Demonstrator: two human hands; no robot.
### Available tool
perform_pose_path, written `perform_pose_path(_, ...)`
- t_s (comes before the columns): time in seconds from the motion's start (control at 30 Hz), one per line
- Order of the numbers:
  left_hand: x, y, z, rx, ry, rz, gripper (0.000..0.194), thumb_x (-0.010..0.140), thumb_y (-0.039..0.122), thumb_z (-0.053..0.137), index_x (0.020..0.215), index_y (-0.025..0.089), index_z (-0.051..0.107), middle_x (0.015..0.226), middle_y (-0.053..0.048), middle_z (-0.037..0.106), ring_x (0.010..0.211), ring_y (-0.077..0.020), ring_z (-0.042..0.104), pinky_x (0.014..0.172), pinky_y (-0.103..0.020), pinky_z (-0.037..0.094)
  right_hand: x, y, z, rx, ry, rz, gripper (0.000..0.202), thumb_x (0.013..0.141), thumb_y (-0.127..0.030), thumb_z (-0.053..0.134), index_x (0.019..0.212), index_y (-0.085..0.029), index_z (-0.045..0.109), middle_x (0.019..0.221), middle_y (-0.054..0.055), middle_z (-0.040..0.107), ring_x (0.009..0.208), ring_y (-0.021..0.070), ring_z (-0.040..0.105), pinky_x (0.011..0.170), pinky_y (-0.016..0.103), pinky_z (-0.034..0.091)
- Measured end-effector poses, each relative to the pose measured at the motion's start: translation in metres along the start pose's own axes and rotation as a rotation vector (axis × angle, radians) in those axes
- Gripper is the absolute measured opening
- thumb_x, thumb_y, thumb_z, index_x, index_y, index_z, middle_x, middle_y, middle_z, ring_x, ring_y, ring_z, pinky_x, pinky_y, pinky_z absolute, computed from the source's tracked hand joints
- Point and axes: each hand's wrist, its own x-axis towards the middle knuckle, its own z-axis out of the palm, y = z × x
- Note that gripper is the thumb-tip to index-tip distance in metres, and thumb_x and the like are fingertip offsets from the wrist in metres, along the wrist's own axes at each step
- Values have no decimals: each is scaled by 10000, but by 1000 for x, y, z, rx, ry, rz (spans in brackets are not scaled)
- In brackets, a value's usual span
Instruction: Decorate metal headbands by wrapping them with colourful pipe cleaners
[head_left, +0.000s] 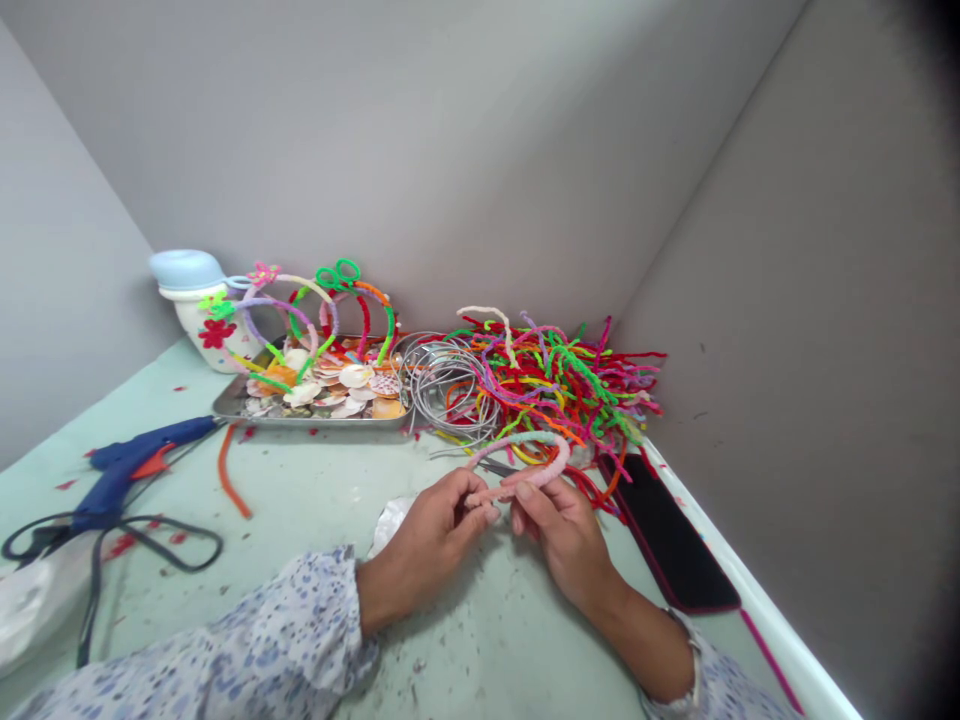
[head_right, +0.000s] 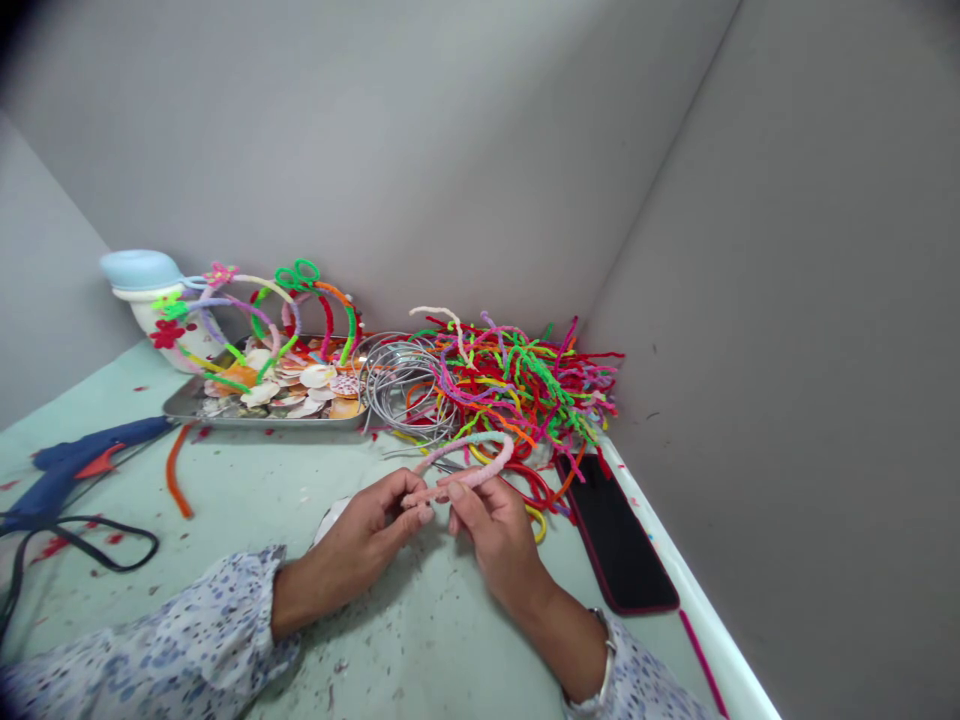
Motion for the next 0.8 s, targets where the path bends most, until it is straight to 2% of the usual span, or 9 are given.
perform_pose_path(0.47, -2, 1, -2, 29, -7, 16, 185, 899, 316, 413, 851, 163, 505, 727, 18, 470, 671, -122, 419, 607, -229, 335, 1, 1, 0, 1, -4, -2, 243, 856, -380, 539, 865, -154, 627, 545, -29, 530, 496, 94, 427, 485, 223, 325)
perform_pose_path(0.67, -1, 6, -3, -81, -20, -15, 205, 902, 333, 421, 842, 159, 512, 760, 11, 476, 710, -123, 426, 650, -233, 343, 0, 2, -2, -22, -9, -9, 243, 860, -372, 534, 880, -151, 632, 553, -22, 538, 510, 97, 442, 497, 226, 340)
perform_pose_path(0.8, 0, 4, -3, -174, -24, -53, 215, 891, 350, 450, 845, 158, 534, 712, 27, 454, 663, -109, 402, 614, -220, 326, 1, 4, -4, -21, 2, -6, 245, 861, -375, 534, 885, -152, 633, 551, -23, 536, 504, 95, 429, 492, 226, 332)
